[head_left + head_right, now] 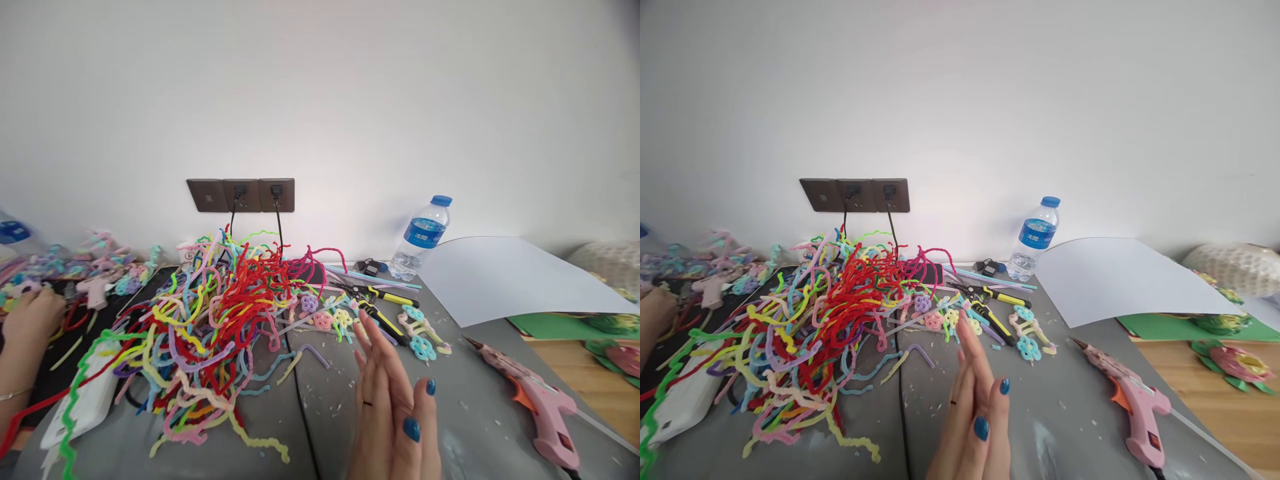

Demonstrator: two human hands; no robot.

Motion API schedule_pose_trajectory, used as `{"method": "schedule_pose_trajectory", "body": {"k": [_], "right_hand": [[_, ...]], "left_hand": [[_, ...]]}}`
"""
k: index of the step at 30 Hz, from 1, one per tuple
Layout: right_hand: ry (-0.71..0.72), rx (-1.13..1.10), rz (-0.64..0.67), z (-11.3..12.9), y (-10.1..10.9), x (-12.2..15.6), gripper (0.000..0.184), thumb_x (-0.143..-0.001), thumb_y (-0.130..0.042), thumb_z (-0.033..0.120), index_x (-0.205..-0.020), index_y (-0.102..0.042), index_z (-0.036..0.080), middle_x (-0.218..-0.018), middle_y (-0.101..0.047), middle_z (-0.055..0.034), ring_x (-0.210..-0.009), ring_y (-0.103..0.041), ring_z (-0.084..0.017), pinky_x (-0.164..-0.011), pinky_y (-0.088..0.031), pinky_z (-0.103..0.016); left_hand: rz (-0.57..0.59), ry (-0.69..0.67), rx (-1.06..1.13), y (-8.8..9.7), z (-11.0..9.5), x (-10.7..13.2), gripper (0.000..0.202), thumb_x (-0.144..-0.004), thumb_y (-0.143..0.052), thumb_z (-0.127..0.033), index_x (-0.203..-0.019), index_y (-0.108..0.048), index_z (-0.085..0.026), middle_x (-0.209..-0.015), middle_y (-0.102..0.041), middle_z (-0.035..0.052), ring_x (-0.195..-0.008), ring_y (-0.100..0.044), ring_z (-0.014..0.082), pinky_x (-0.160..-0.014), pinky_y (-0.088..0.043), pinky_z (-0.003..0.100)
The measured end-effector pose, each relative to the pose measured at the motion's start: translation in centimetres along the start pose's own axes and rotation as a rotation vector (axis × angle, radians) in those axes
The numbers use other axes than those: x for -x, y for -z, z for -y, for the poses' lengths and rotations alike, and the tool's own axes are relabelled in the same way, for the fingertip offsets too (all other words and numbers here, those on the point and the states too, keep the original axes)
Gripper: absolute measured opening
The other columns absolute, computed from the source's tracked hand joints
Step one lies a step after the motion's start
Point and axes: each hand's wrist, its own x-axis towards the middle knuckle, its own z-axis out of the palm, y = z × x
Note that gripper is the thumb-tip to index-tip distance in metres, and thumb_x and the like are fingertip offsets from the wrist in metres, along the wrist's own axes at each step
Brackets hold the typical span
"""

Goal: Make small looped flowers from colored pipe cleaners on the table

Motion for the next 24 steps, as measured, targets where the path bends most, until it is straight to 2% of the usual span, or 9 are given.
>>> {"method": "schedule_pose_trajectory", "body": {"k": [3,5,7,9,10,13,17,21,24], "right_hand": [[0.101,0.059,-0.135,0.6,0.4,-1.5,0.056,-0.102,-0.025,0.059,-0.134,-0.064,0.036,-0.156,-0.047,0.0021,-0.151,-0.028,-0.028,-0.124,-0.016,-0.051],[0.140,0.042,-0.225,1.0,1.1,-2.6,0.052,-0.101,-0.028,0.058,-0.128,-0.068,0.037,-0.153,-0.051,0.0019,-0.149,-0.031,-0.029,-0.123,-0.015,-0.052],[0.191,-0.013,-0.252,1.5,2.1,-3.6,0.051,-0.099,-0.032,0.061,-0.123,-0.070,0.037,-0.147,-0.057,-0.0007,-0.145,-0.039,-0.031,-0.120,-0.018,-0.055],[0.229,-0.040,-0.259,1.8,3.1,-4.2,0.047,-0.098,-0.037,0.059,-0.121,-0.071,0.036,-0.143,-0.061,-0.0034,-0.138,-0.048,-0.032,-0.117,-0.022,-0.058],[0.235,-0.039,-0.268,1.9,3.4,-4.3,0.044,-0.098,-0.040,0.057,-0.121,-0.071,0.035,-0.141,-0.062,-0.0043,-0.135,-0.051,-0.032,-0.116,-0.023,-0.058],[0.226,-0.003,-0.273,1.9,3.5,-4.2,0.039,-0.099,-0.045,0.050,-0.125,-0.068,0.034,-0.137,-0.064,-0.0059,-0.130,-0.055,-0.031,-0.114,-0.026,-0.058],[0.225,0.155,-0.123,1.4,2.8,-3.5,0.045,-0.099,-0.048,0.047,-0.141,-0.055,0.031,-0.144,-0.059,-0.0107,-0.131,-0.055,-0.034,-0.109,-0.033,-0.057],[0.198,0.303,0.041,1.5,1.8,-2.9,0.049,-0.101,-0.047,0.045,-0.148,-0.047,0.031,-0.146,-0.057,-0.0119,-0.130,-0.056,-0.033,-0.107,-0.038,-0.052],[0.148,0.332,0.107,1.6,0.7,-2.4,0.049,-0.101,-0.048,0.044,-0.148,-0.045,0.032,-0.147,-0.057,-0.0108,-0.129,-0.058,-0.031,-0.105,-0.044,-0.047]], "left_hand": [[0.022,-0.038,0.014,-0.1,-0.2,0.4,0.080,-0.094,-0.049,-0.056,-0.160,-0.022,-0.021,-0.167,-0.019,0.0055,-0.155,-0.012,0.0298,-0.127,-0.016,0.045],[0.092,-0.063,0.011,0.1,0.3,0.5,0.076,-0.090,-0.056,-0.055,-0.155,-0.038,-0.019,-0.162,-0.033,0.0105,-0.151,-0.028,0.0317,-0.123,-0.027,0.044],[0.156,-0.089,-0.010,0.9,1.0,0.7,0.070,-0.089,-0.061,-0.048,-0.151,-0.045,-0.023,-0.149,-0.054,0.0121,-0.133,-0.056,0.0290,-0.114,-0.043,0.040],[0.138,-0.154,-0.087,2.4,1.3,1.2,0.067,-0.088,-0.063,-0.037,-0.151,-0.042,-0.026,-0.130,-0.070,0.0088,-0.101,-0.075,0.0213,-0.108,-0.049,0.039],[0.112,-0.227,-0.161,3.4,1.1,1.7,0.065,-0.087,-0.064,-0.032,-0.149,-0.044,-0.027,-0.119,-0.076,0.0055,-0.091,-0.076,0.0189,-0.111,-0.046,0.042],[0.006,-0.352,-0.446,6.9,-0.7,3.3,0.055,-0.088,-0.061,-0.021,-0.141,-0.050,-0.029,-0.124,-0.073,0.0055,-0.113,-0.069,0.0221,-0.111,-0.046,0.040],[-0.334,-0.503,-0.673,11.3,-4.2,4.7,0.041,-0.092,-0.053,-0.013,-0.129,-0.057,-0.029,-0.113,-0.074,0.0034,-0.104,-0.070,0.0157,-0.095,-0.055,0.024],[-0.622,-0.296,-0.877,15.1,-4.9,3.4,0.029,-0.097,-0.048,-0.023,-0.123,-0.061,-0.029,-0.121,-0.070,0.0065,-0.114,-0.067,0.0212,-0.099,-0.055,0.035],[-0.737,-0.074,-1.042,17.4,-3.1,1.6,0.049,-0.095,-0.049,-0.033,-0.142,-0.046,-0.020,-0.146,-0.051,0.0176,-0.139,-0.047,0.0346,-0.108,-0.047,0.053]]}}
